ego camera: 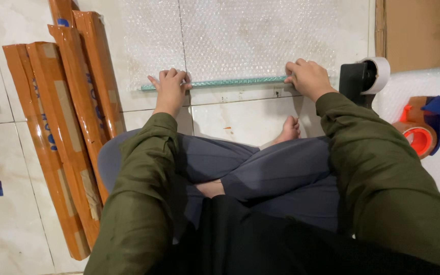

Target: The person sits on the floor and wraps a long blue object with bubble wrap, securing it with clear tape. They then place a piece of cardboard over the wrapped item and roll it up tightly to form a cylindrical package.

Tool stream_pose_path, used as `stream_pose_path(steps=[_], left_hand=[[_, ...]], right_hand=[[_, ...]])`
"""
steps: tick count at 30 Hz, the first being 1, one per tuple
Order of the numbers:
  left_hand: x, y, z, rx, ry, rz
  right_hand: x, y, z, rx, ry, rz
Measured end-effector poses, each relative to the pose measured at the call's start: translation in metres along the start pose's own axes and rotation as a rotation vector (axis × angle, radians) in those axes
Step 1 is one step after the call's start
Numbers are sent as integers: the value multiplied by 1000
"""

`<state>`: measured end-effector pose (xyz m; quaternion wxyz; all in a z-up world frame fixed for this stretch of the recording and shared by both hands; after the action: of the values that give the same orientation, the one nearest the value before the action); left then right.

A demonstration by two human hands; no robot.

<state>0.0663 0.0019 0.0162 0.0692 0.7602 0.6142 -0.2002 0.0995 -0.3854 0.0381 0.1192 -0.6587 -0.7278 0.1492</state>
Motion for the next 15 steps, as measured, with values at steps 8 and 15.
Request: stream_pose_path(steps=[8,15], left_hand=[[1,4,-1,12,29,20],[4,5,4,-38,66,48]], right_hand=[[-11,24,23,-1,25,-24],[-1,10,4,-5,43,-12]])
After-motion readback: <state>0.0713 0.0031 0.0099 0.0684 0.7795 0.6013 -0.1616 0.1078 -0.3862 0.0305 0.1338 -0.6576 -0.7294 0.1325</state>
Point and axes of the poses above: each hand's wrist, its own y-axis towards the middle knuckle, its own z-axis out of the palm, x = y × z, the point moved 4 cm from there along y, towards the middle knuckle, and after that the axes turned 12 degrees about z, right-handed, at the moved point
